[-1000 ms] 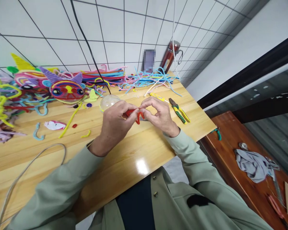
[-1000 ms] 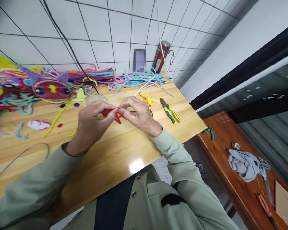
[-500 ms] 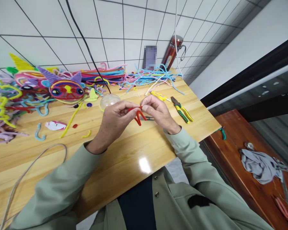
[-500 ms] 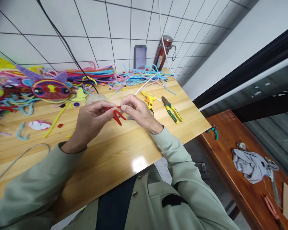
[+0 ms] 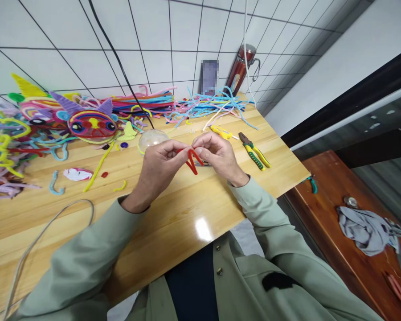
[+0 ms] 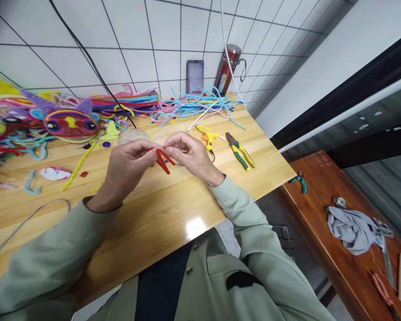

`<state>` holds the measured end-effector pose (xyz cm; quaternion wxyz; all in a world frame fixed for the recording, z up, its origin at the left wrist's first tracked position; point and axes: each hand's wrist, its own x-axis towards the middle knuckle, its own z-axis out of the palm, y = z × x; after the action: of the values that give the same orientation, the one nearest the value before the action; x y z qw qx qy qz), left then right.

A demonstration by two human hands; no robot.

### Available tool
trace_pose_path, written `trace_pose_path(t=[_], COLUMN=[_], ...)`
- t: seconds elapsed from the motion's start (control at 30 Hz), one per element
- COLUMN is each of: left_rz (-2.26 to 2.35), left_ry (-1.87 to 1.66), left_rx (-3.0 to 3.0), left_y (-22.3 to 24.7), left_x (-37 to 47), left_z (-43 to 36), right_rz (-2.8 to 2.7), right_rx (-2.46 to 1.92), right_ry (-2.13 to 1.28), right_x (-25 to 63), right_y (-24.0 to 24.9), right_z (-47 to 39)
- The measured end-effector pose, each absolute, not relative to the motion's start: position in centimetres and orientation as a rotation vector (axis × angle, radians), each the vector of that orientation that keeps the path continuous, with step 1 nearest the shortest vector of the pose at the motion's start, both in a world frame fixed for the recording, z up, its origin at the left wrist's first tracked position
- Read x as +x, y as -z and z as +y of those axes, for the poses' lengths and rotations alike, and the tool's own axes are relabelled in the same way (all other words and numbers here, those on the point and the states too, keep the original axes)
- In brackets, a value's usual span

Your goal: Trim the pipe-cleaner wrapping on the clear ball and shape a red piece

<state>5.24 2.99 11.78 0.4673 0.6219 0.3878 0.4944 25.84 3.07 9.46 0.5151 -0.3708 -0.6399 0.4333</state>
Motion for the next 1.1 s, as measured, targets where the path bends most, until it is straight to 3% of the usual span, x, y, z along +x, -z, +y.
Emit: trace_pose_path(t=[0.7,1.1], left_rz=[0.884,1.007], left_ry=[-1.13,-1.185], left_rx=[1.256,1.364], left_y=[-10.3,-9.0], left_x=[5.9,6.5], left_z=[3.9,1.6], right_rz=[-1.305,-1.442], right_rx=[-0.996,-1.041], right_ry=[-0.995,-0.739], right_x=[25.7,23.8], right_y=[-8.6,-7.2], right_z=[4.0,2.5])
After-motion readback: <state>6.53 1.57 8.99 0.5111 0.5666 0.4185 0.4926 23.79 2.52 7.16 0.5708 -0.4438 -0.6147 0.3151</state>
